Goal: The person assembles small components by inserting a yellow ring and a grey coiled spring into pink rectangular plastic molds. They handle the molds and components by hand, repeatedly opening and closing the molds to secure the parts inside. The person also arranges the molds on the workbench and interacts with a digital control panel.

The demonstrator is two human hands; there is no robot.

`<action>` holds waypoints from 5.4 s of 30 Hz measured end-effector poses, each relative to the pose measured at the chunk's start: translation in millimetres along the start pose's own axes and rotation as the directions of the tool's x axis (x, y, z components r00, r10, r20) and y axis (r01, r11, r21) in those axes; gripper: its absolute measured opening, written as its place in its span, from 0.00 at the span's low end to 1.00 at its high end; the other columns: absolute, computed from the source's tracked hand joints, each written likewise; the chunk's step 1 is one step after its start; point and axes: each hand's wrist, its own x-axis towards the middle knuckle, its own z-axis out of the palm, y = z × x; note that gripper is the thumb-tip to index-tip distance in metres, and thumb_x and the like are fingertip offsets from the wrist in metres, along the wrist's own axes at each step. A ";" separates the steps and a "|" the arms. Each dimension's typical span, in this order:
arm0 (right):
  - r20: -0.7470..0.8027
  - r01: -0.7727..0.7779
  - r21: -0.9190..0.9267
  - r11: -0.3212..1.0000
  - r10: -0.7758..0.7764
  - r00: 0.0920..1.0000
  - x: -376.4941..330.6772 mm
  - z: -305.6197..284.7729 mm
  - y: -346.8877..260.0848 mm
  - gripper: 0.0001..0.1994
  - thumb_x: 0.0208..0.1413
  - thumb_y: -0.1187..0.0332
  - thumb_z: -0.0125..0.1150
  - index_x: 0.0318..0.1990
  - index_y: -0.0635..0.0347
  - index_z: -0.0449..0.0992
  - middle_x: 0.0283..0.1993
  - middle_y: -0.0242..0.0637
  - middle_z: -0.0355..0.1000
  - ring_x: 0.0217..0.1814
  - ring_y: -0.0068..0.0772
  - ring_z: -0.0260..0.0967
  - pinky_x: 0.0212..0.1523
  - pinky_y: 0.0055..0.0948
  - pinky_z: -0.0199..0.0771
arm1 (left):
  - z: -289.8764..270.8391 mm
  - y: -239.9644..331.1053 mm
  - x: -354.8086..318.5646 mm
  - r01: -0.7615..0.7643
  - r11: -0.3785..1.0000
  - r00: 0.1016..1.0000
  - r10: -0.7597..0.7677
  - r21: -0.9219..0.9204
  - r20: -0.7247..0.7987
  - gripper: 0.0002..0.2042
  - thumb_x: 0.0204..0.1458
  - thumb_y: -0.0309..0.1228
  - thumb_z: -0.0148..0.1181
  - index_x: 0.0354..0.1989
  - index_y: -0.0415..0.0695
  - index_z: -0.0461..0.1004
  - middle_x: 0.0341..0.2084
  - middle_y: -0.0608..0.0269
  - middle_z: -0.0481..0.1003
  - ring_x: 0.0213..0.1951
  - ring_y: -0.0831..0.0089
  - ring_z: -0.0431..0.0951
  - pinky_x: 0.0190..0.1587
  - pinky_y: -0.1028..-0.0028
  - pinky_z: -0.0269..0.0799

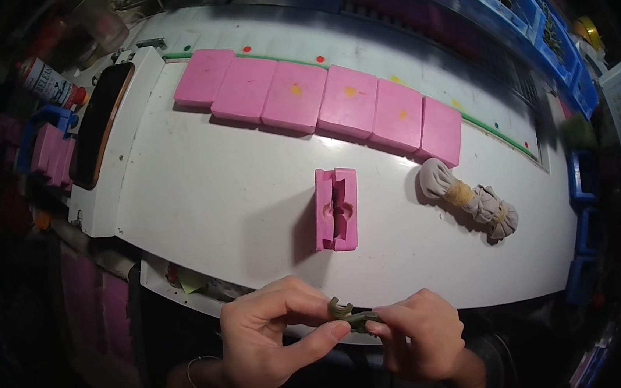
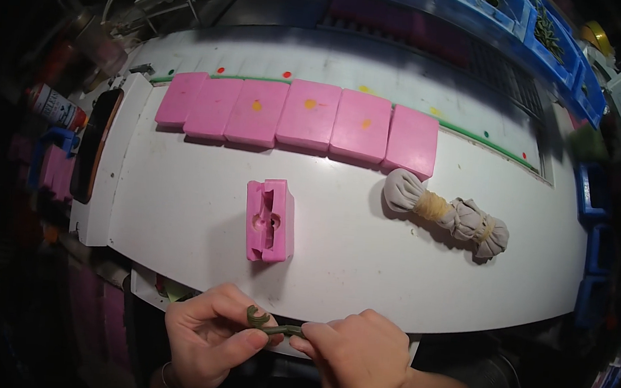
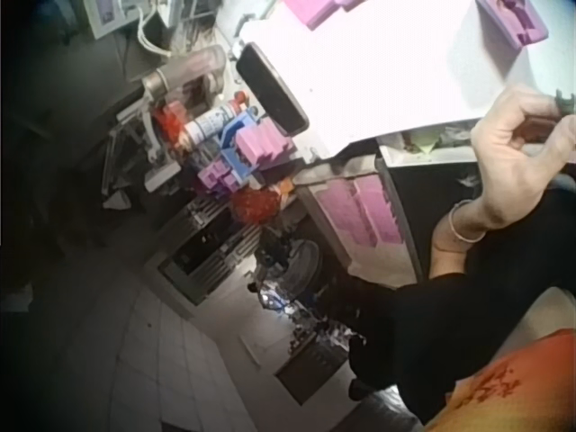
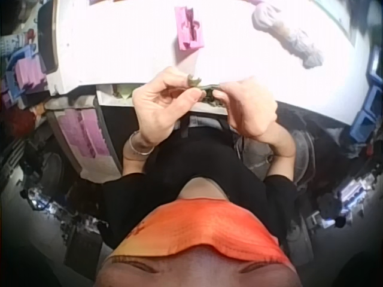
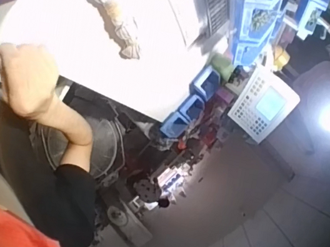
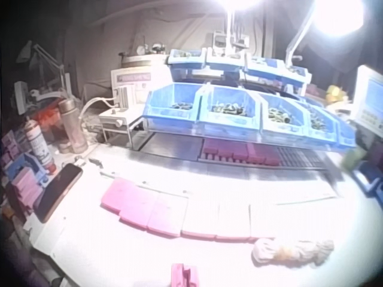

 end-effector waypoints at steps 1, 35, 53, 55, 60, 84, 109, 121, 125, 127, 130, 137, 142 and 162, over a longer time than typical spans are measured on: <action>-0.048 0.009 -0.022 1.000 -0.010 0.999 -3.0 3.1 0.4 0.05 0.47 0.76 0.62 0.32 0.62 0.73 0.16 0.37 0.65 0.16 0.34 0.62 0.20 0.22 0.60 | -1.5 -1.5 1.6 -0.029 0.998 0.999 0.027 0.055 0.020 0.05 0.46 0.16 0.59 0.31 0.30 0.72 0.29 0.53 0.73 0.33 0.68 0.77 0.39 0.73 0.73; -0.830 -0.217 0.557 0.802 0.531 -0.170 -97.5 -300.6 298.3 0.06 0.49 0.80 0.48 0.23 0.64 0.69 0.23 0.41 0.69 0.21 0.31 0.70 0.24 0.28 0.74 | -11.3 -15.0 100.3 -0.448 0.066 0.669 0.687 0.892 0.285 0.18 0.46 0.18 0.56 0.49 0.38 0.71 0.50 0.50 0.66 0.48 0.58 0.70 0.48 0.67 0.68; -0.047 -0.212 0.240 0.947 0.229 0.972 43.6 -5.0 35.9 0.18 0.55 0.71 0.56 0.53 0.64 0.66 0.41 0.43 0.71 0.38 0.34 0.72 0.35 0.26 0.75 | -2.7 -37.4 82.1 -0.534 0.561 0.813 0.545 0.632 0.204 0.34 0.27 0.28 0.67 0.49 0.39 0.61 0.43 0.51 0.63 0.45 0.56 0.65 0.46 0.64 0.65; -0.051 -0.183 0.251 0.950 0.201 0.978 39.4 13.8 33.0 0.21 0.53 0.69 0.58 0.54 0.64 0.65 0.42 0.46 0.70 0.39 0.40 0.71 0.36 0.29 0.74 | -3.4 -48.7 65.3 -0.521 0.636 0.828 0.538 0.569 0.157 0.36 0.27 0.26 0.67 0.51 0.38 0.59 0.45 0.49 0.63 0.49 0.54 0.65 0.49 0.63 0.65; -0.067 -0.017 0.074 0.997 0.022 0.998 26.4 23.2 10.8 0.22 0.49 0.71 0.61 0.53 0.64 0.66 0.43 0.45 0.69 0.40 0.46 0.69 0.39 0.33 0.72 | -12.0 -47.5 44.0 -0.497 0.855 0.867 0.484 0.147 0.118 0.28 0.41 0.27 0.56 0.52 0.33 0.55 0.50 0.46 0.60 0.53 0.59 0.63 0.58 0.65 0.56; 0.202 -0.530 0.587 0.612 0.523 0.828 60.8 9.1 43.1 0.09 0.57 0.69 0.53 0.37 0.67 0.73 0.26 0.35 0.72 0.24 0.22 0.68 0.25 0.20 0.67 | -29.7 -34.4 32.3 -0.531 0.691 0.846 0.395 0.491 0.360 0.35 0.40 0.26 0.64 0.58 0.40 0.54 0.55 0.52 0.64 0.46 0.60 0.72 0.49 0.69 0.69; 0.242 0.331 -0.766 0.551 -0.230 0.943 15.1 -29.8 22.5 0.23 0.43 0.71 0.53 0.52 0.50 0.73 0.58 0.26 0.65 0.32 0.22 0.59 0.26 0.18 0.51 | -14.9 -25.6 62.5 -0.485 0.466 0.875 0.256 0.740 0.411 0.43 0.35 0.37 0.63 0.62 0.42 0.47 0.55 0.63 0.62 0.50 0.62 0.61 0.54 0.61 0.54; -0.103 -0.045 -0.623 0.781 -0.025 0.994 6.5 -33.5 37.9 0.26 0.37 0.78 0.54 0.51 0.58 0.73 0.55 0.40 0.68 0.35 0.34 0.61 0.41 0.26 0.63 | -16.7 -27.4 64.2 -0.472 0.503 0.880 0.225 0.724 0.417 0.44 0.34 0.37 0.66 0.60 0.39 0.47 0.54 0.55 0.63 0.50 0.60 0.64 0.54 0.63 0.53; -0.109 -0.095 -0.598 0.796 0.036 0.993 1.3 -36.1 39.9 0.25 0.36 0.81 0.54 0.49 0.61 0.74 0.54 0.42 0.69 0.35 0.36 0.61 0.40 0.27 0.65 | -17.5 -25.6 66.0 -0.457 0.535 0.885 0.190 0.711 0.426 0.45 0.32 0.36 0.67 0.60 0.38 0.46 0.55 0.53 0.63 0.51 0.57 0.64 0.55 0.62 0.51; -0.117 -0.054 -0.559 0.827 -0.014 0.993 5.8 -35.0 29.2 0.23 0.37 0.81 0.54 0.47 0.61 0.76 0.52 0.44 0.70 0.34 0.35 0.61 0.38 0.26 0.66 | -16.9 -24.7 66.2 -0.460 0.534 0.885 0.209 0.709 0.416 0.44 0.34 0.36 0.65 0.61 0.40 0.48 0.54 0.59 0.63 0.48 0.63 0.63 0.53 0.64 0.53; -0.107 0.105 -0.640 0.761 -0.223 0.969 13.1 -26.0 22.7 0.17 0.41 0.76 0.55 0.43 0.56 0.78 0.51 0.39 0.71 0.32 0.27 0.59 0.31 0.19 0.60 | -16.8 -24.0 66.0 -0.461 0.522 0.885 0.218 0.718 0.411 0.43 0.33 0.37 0.65 0.61 0.41 0.50 0.54 0.63 0.62 0.48 0.66 0.62 0.53 0.65 0.54; 0.229 0.239 -0.637 0.733 -0.116 0.966 24.8 -33.5 25.2 0.22 0.44 0.70 0.57 0.51 0.47 0.73 0.55 0.27 0.69 0.28 0.22 0.56 0.24 0.19 0.49 | -17.2 -26.9 66.9 -0.472 0.492 0.881 0.241 0.732 0.407 0.43 0.32 0.37 0.66 0.60 0.42 0.51 0.54 0.63 0.62 0.49 0.65 0.62 0.53 0.64 0.54; 0.240 0.259 -0.665 0.700 -0.128 0.962 14.5 -25.1 24.6 0.24 0.43 0.71 0.56 0.52 0.48 0.72 0.54 0.27 0.69 0.28 0.23 0.57 0.25 0.21 0.51 | -15.6 -29.9 65.5 -0.492 0.477 0.870 0.274 0.728 0.409 0.42 0.32 0.37 0.65 0.60 0.43 0.52 0.55 0.62 0.61 0.48 0.64 0.63 0.52 0.64 0.55; 0.290 0.359 -0.653 0.667 -0.218 0.932 34.8 -20.8 12.9 0.25 0.41 0.69 0.55 0.53 0.55 0.70 0.54 0.30 0.66 0.32 0.23 0.59 0.26 0.21 0.52 | -15.1 -32.3 67.9 -0.545 0.542 0.838 0.360 0.639 0.410 0.48 0.30 0.33 0.67 0.61 0.35 0.44 0.52 0.54 0.65 0.48 0.58 0.67 0.51 0.62 0.58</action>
